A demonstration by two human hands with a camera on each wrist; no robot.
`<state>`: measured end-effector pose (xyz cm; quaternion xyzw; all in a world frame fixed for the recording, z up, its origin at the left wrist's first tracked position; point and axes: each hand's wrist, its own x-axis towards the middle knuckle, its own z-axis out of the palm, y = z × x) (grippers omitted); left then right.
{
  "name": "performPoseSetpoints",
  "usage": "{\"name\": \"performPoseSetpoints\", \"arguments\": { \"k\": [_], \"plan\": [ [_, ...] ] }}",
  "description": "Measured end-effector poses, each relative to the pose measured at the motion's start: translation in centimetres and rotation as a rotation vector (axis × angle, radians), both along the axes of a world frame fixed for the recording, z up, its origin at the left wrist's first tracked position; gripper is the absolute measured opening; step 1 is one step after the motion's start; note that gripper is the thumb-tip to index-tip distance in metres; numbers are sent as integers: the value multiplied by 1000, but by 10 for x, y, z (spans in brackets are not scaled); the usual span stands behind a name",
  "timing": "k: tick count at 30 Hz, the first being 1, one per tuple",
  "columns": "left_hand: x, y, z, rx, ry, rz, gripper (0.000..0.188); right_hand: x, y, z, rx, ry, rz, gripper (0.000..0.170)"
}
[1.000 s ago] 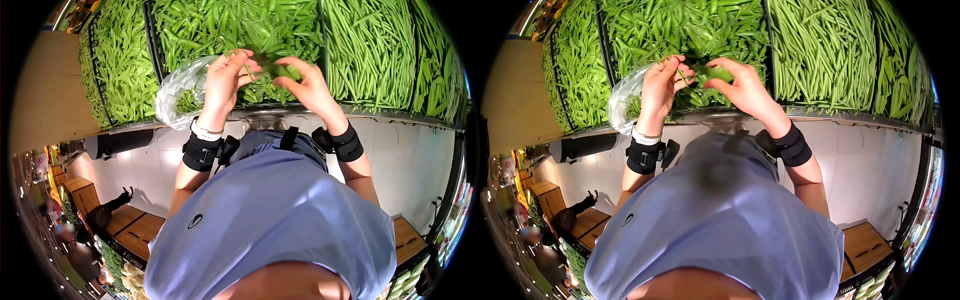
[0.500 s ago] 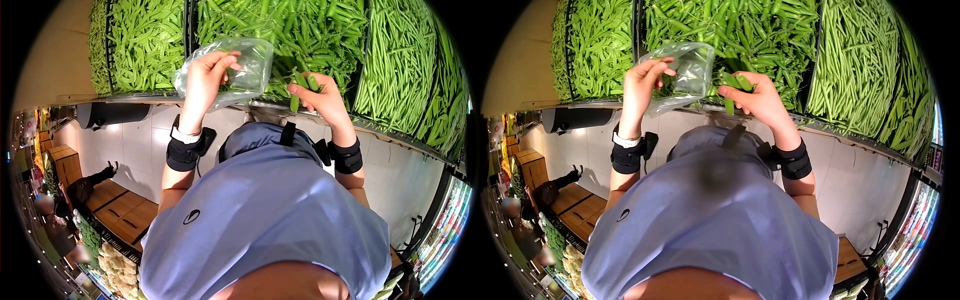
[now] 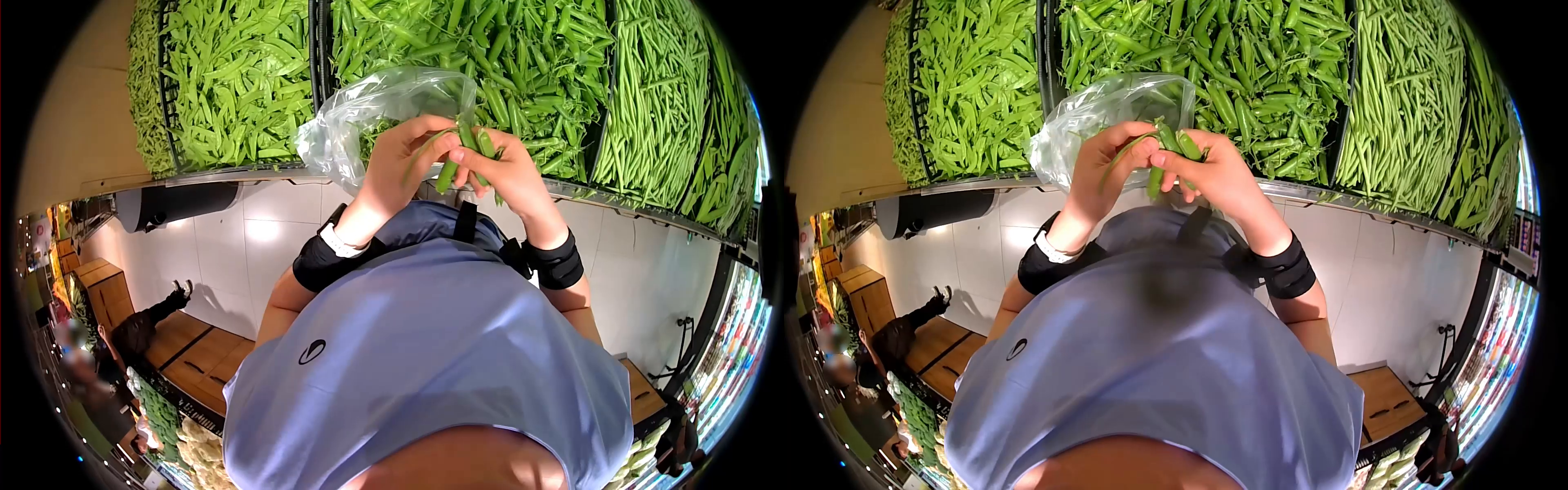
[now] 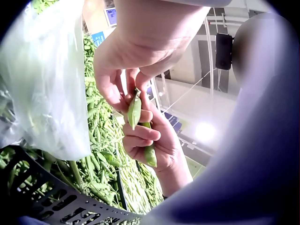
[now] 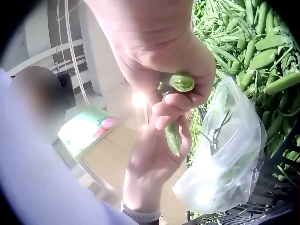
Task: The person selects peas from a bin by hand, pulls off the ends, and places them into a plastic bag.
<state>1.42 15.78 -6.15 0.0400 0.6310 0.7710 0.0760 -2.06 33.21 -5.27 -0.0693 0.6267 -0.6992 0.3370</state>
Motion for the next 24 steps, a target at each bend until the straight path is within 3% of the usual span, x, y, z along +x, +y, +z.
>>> {"name": "performPoseSetpoints", "arguments": {
  "k": [4,5,8,10,12,13,17,20,21,24],
  "plan": [
    [-7,-10,-16,79,-151,103,18,7,-11,-5,25,40,-81,20],
    [-10,-8,-9,193,-190,188,20,7,-13,-7,23,54,-141,19],
    [-14,-32,5,102,-395,-59,21,4,-9,-10,2,127,-208,20],
    [-18,-39,7,-24,-316,-218,23,8,-8,-10,-29,275,-171,19],
    [-20,-47,4,-111,-312,-378,23,6,-11,-7,116,889,-19,21],
    [-20,-48,7,-125,-357,-436,23,3,-15,-8,66,974,70,26],
    [-22,-57,3,-255,-318,-760,23,4,-14,-9,217,893,272,27],
    [-10,-57,-6,-144,-248,-744,25,9,-12,-8,228,922,280,25],
    [-9,-60,-8,-253,-242,-779,28,9,-10,-2,262,923,311,25],
    [-5,-58,-4,-245,-182,-764,31,12,-8,4,351,939,332,23]
  ]
}}
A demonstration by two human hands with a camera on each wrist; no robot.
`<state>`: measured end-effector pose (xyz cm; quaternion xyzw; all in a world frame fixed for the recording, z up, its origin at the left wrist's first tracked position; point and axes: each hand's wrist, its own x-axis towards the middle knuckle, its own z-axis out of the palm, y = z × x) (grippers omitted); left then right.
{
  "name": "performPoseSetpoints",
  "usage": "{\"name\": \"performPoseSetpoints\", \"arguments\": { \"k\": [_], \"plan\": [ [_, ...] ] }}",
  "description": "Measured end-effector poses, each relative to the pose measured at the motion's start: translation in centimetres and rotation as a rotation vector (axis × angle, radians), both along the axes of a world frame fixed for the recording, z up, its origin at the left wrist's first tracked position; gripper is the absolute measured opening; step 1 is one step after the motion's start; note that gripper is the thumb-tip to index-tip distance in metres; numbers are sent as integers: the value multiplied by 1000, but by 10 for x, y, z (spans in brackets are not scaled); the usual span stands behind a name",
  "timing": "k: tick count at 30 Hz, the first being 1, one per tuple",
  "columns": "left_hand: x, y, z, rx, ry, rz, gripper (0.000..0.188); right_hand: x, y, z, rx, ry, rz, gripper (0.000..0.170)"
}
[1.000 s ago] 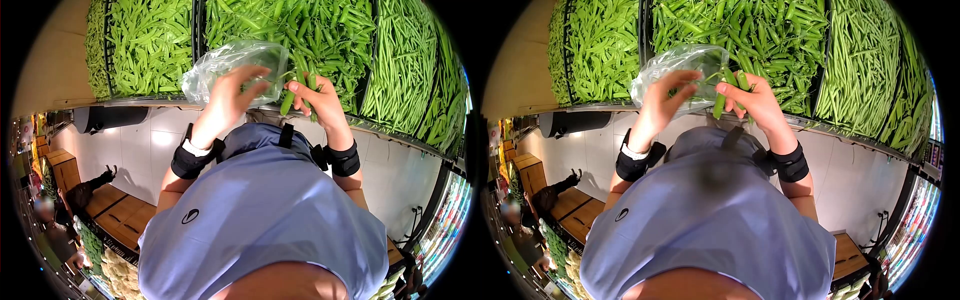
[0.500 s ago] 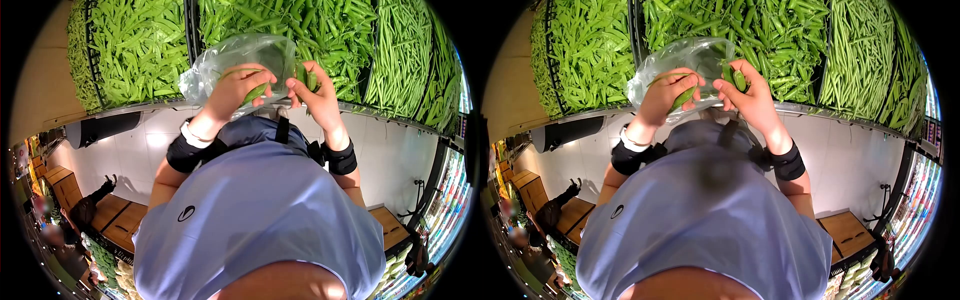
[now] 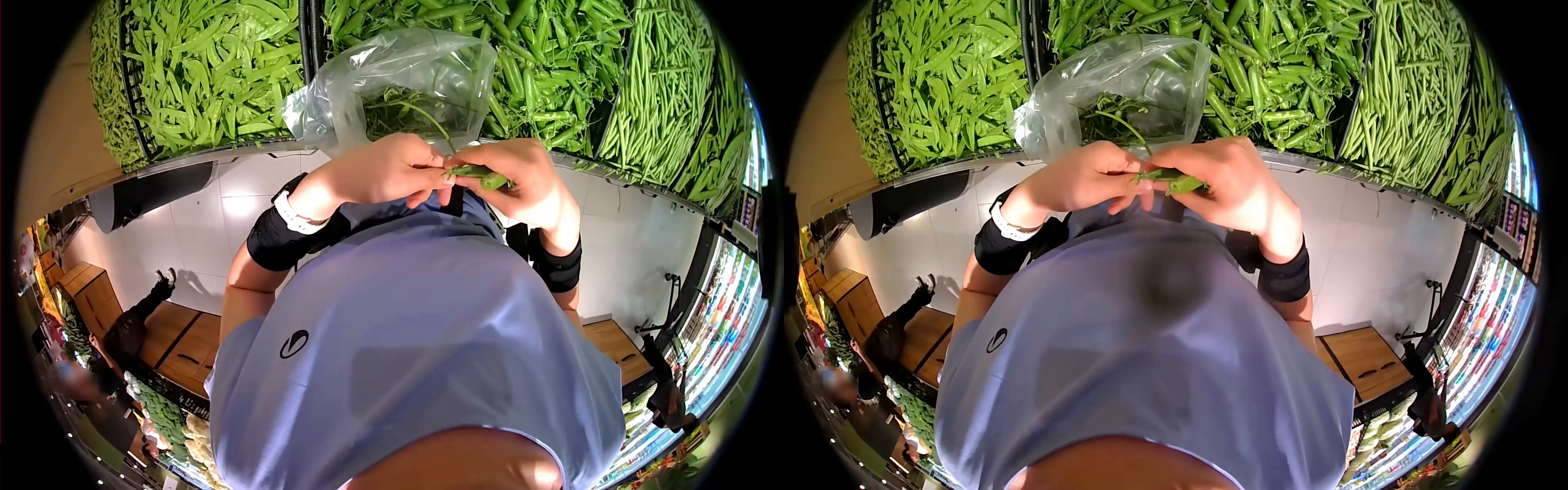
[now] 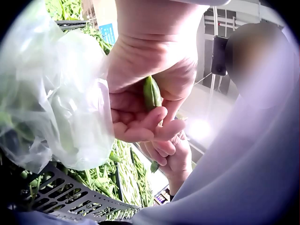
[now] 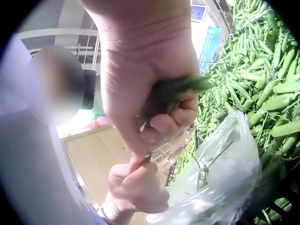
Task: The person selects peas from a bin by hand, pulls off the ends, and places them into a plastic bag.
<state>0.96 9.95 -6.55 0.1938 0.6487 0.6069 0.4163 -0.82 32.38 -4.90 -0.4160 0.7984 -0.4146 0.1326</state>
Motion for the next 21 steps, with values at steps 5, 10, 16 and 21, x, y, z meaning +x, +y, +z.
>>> {"name": "performPoseSetpoints", "arguments": {
  "k": [5,10,16,21],
  "plan": [
    [2,-2,11,-130,21,-10,35,-1,-2,2,65,81,-5,23],
    [12,-4,8,-135,156,13,36,-10,-3,-2,46,53,159,24],
    [10,-5,1,-323,881,-24,21,-13,-7,-7,78,-29,183,21],
    [15,2,4,-136,1199,256,12,-18,-13,9,-173,-105,185,19]
  ]
}}
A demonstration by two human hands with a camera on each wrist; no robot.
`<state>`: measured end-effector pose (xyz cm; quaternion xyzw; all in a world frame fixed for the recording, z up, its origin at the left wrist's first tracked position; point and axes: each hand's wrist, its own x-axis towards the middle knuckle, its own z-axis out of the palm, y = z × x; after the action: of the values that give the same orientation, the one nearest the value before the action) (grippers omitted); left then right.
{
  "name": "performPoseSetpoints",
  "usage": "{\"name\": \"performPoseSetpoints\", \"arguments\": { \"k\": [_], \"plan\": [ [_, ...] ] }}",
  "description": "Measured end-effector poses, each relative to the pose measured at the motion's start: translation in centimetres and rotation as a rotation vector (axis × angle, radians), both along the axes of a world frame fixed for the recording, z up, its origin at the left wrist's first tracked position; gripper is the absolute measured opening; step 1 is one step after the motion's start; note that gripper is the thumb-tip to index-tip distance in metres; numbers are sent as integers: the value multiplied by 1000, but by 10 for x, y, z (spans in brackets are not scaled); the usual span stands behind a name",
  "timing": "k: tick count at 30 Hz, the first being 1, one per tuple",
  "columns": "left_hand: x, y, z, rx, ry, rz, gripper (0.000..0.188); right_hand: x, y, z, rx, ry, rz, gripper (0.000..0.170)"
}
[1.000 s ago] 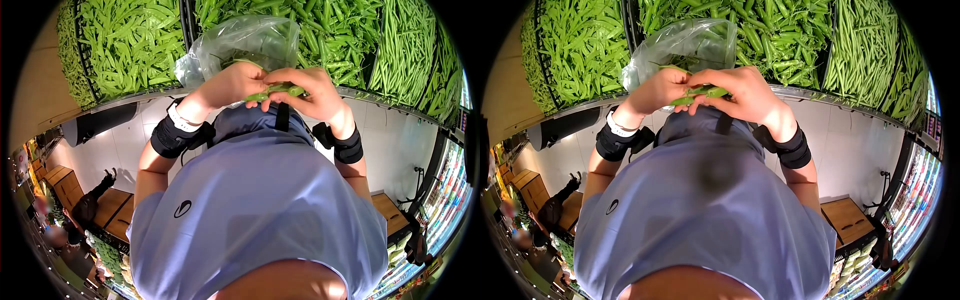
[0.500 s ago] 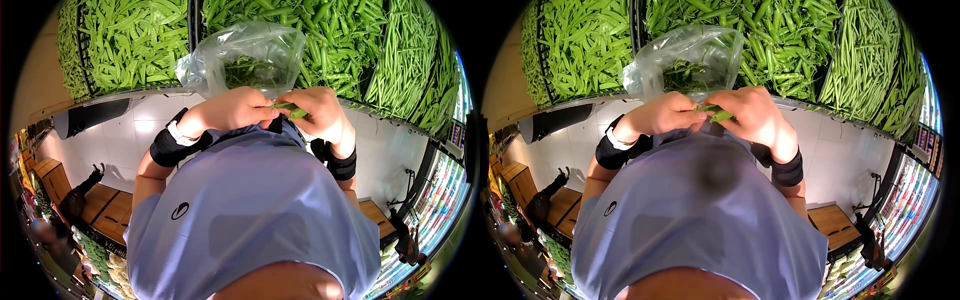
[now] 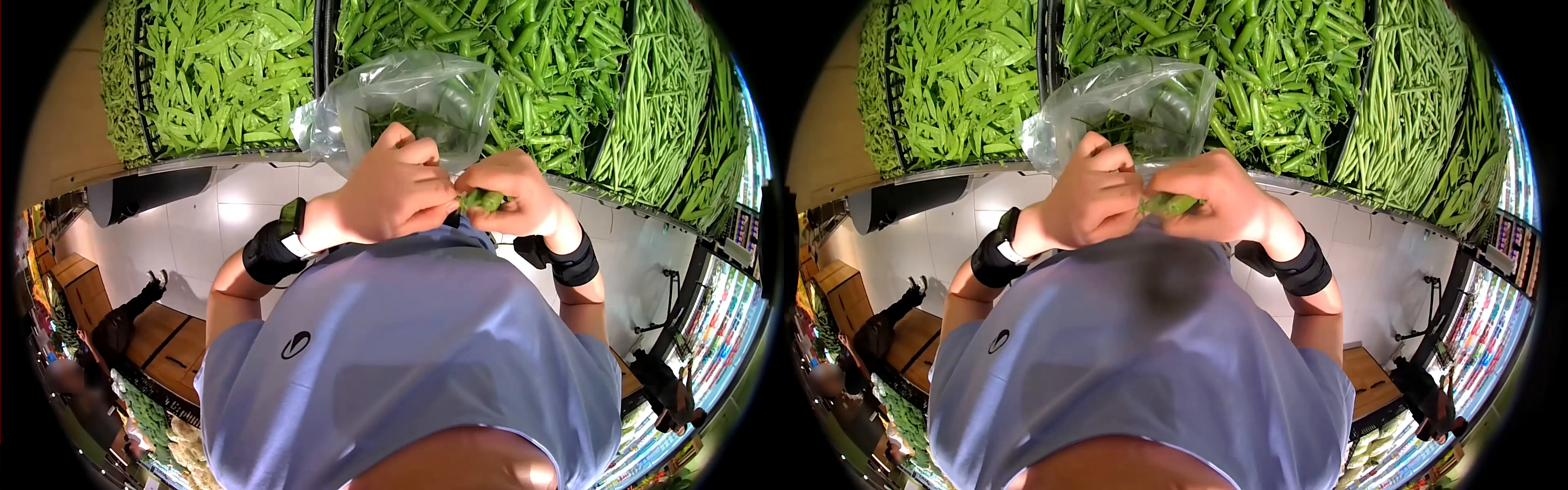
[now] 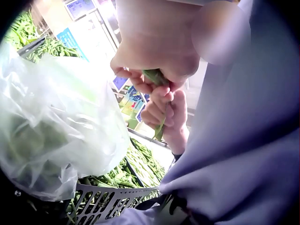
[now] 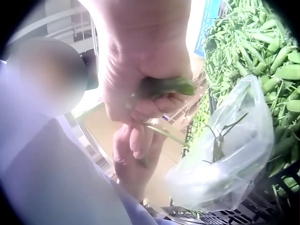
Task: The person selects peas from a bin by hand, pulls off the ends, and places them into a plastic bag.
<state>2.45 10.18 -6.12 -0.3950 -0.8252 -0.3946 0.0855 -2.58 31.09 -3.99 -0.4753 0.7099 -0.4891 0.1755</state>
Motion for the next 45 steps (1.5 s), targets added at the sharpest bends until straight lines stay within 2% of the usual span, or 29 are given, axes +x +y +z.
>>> {"name": "performPoseSetpoints", "arguments": {
  "k": [5,6,7,9,13,14,15,17,18,19,21,23,25,27,28,31,32,33,35,37,39,40,41,43,45],
  "plan": [
    [-7,2,9,195,121,13,12,-12,-10,28,-130,28,87,23],
    [-5,1,11,286,77,-41,12,-6,-12,26,-180,39,44,14],
    [-2,-1,15,313,45,-112,12,-7,-14,29,-232,57,139,21],
    [0,-3,25,372,-11,-261,13,-5,-14,35,-226,116,231,24],
    [0,-19,42,287,-82,-411,15,2,-17,47,-188,108,411,24],
    [-3,-36,53,254,-104,-379,13,1,-9,56,-147,68,513,25],
    [-10,-58,73,168,31,-291,11,0,3,67,-132,74,476,28],
    [-12,-90,99,37,112,-118,12,-2,22,83,-102,34,334,31],
    [-16,-92,94,89,6,-72,21,-5,28,86,-39,105,210,27],
    [-17,-93,87,142,-110,-28,31,-11,28,88,71,300,130,15],
    [-11,-80,74,397,-781,178,33,-15,13,69,209,396,-85,18],
    [-20,-67,39,740,-1090,193,35,-25,-17,34,291,439,-121,22],
    [-30,-54,20,1036,-1275,220,35,-39,-45,1,351,425,-179,20],
    [-36,-43,13,1244,-1395,258,30,-41,-55,-16,299,323,-315,22],
    [-38,-50,-2,1344,-1419,76,26,-45,-58,-19,273,275,-379,23],
    [-41,-33,4,1485,-1421,342,21,-41,-53,-1,83,-396,-481,24],
    [-42,-32,6,1493,-1435,369,18,-44,-48,0,126,-531,-512,25],
    [-45,-28,12,1499,-1451,386,16,-46,-46,0,33,-629,-540,26],
    [-54,-6,36,1344,-1334,437,16,-46,-42,1,12,-638,-676,26],
    [-71,22,53,1231,-1318,457,22,-50,-38,21,-155,-651,-650,26],
    [-84,53,75,1158,-1163,172,26,-58,-23,27,-292,-712,-601,24],
    [-98,72,85,1067,-1134,269,28,-63,-12,36,-372,-758,-622,23],
    [-109,90,91,1108,-1126,272,28,-67,-3,40,-472,-751,-704,20],
    [-139,121,92,1048,-1096,148,25,-86,30,47,-505,-816,-749,22],
    [-162,155,106,963,-1114,176,26,-103,69,51,-537,-823,-749,18]
  ]
}}
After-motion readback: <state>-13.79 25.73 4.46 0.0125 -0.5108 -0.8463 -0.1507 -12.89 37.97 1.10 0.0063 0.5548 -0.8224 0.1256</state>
